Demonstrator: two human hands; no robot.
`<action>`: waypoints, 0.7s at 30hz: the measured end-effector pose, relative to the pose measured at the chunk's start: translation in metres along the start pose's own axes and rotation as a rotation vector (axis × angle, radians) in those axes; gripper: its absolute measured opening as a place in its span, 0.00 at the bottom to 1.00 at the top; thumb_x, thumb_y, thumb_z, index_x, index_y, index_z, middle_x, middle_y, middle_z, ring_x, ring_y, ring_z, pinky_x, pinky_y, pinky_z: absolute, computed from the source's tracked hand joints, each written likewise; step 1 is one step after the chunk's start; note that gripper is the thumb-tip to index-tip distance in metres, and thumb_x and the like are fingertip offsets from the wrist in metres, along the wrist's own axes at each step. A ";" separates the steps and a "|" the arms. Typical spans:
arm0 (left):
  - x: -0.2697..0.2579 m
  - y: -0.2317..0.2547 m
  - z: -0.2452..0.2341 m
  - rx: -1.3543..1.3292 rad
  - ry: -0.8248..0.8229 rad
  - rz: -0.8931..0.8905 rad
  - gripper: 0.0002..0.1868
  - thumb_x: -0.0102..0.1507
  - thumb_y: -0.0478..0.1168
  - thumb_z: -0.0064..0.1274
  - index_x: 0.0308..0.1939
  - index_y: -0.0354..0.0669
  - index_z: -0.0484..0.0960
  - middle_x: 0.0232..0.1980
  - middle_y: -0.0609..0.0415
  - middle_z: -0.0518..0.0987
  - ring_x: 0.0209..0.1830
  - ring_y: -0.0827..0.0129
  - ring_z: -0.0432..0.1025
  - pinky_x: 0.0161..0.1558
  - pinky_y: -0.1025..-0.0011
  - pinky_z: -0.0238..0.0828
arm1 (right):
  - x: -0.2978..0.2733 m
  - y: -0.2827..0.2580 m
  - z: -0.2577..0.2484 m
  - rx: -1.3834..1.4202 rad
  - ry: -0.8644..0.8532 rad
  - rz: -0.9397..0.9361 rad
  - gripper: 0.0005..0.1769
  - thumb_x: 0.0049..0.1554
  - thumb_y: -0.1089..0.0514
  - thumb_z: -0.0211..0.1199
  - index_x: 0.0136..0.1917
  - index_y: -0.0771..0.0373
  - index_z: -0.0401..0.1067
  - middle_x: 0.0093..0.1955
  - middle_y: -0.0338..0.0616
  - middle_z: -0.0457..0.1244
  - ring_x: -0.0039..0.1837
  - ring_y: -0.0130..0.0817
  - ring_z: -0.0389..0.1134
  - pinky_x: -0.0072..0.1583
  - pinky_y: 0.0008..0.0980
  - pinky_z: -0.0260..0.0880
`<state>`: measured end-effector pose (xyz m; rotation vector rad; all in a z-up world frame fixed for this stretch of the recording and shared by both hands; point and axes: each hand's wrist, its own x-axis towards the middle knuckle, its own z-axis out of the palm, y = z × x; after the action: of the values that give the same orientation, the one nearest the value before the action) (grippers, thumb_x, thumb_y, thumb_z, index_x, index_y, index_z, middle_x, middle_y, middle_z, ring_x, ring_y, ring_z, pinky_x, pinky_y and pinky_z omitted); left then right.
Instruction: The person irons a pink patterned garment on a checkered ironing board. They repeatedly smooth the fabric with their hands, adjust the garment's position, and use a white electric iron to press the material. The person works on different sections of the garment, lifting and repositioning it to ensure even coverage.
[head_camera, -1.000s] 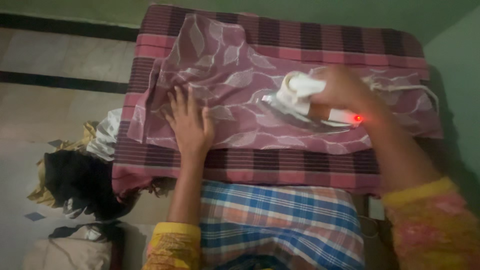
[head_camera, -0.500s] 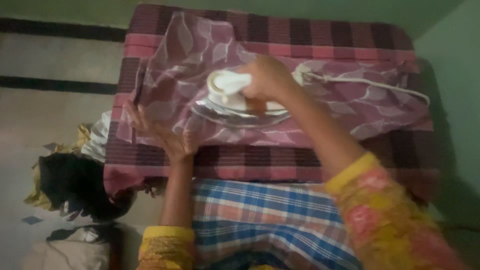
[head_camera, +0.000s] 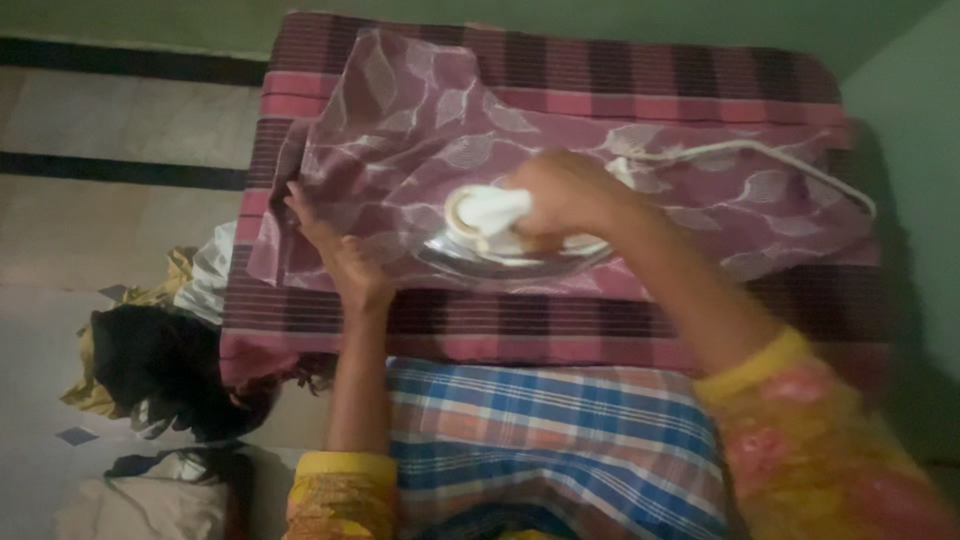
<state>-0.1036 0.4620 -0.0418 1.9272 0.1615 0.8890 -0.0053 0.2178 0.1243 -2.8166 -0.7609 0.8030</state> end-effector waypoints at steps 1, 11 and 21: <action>0.000 -0.001 0.000 -0.022 0.005 -0.004 0.50 0.72 0.75 0.17 0.86 0.43 0.39 0.90 0.42 0.39 0.92 0.47 0.31 0.88 0.43 0.25 | -0.005 0.006 0.003 -0.100 -0.019 -0.013 0.27 0.45 0.59 0.67 0.60 0.52 0.78 0.41 0.46 0.72 0.39 0.35 0.71 0.45 0.37 0.73; 0.000 0.007 0.000 0.049 -0.015 -0.034 0.51 0.71 0.75 0.13 0.86 0.43 0.38 0.90 0.46 0.41 0.92 0.47 0.30 0.87 0.42 0.20 | -0.017 0.102 0.014 -0.011 0.170 0.302 0.29 0.51 0.45 0.69 0.67 0.43 0.75 0.48 0.49 0.73 0.46 0.43 0.74 0.53 0.45 0.75; 0.000 0.009 0.010 0.663 -0.390 0.107 0.47 0.71 0.69 0.27 0.85 0.44 0.41 0.88 0.42 0.37 0.87 0.44 0.28 0.81 0.37 0.20 | -0.008 0.137 -0.004 0.134 0.538 0.328 0.34 0.47 0.41 0.75 0.66 0.47 0.78 0.52 0.54 0.71 0.52 0.51 0.73 0.57 0.47 0.71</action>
<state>-0.0995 0.4504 -0.0367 2.7102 0.1287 0.5385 0.0512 0.0950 0.0985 -2.8550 -0.1609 0.0911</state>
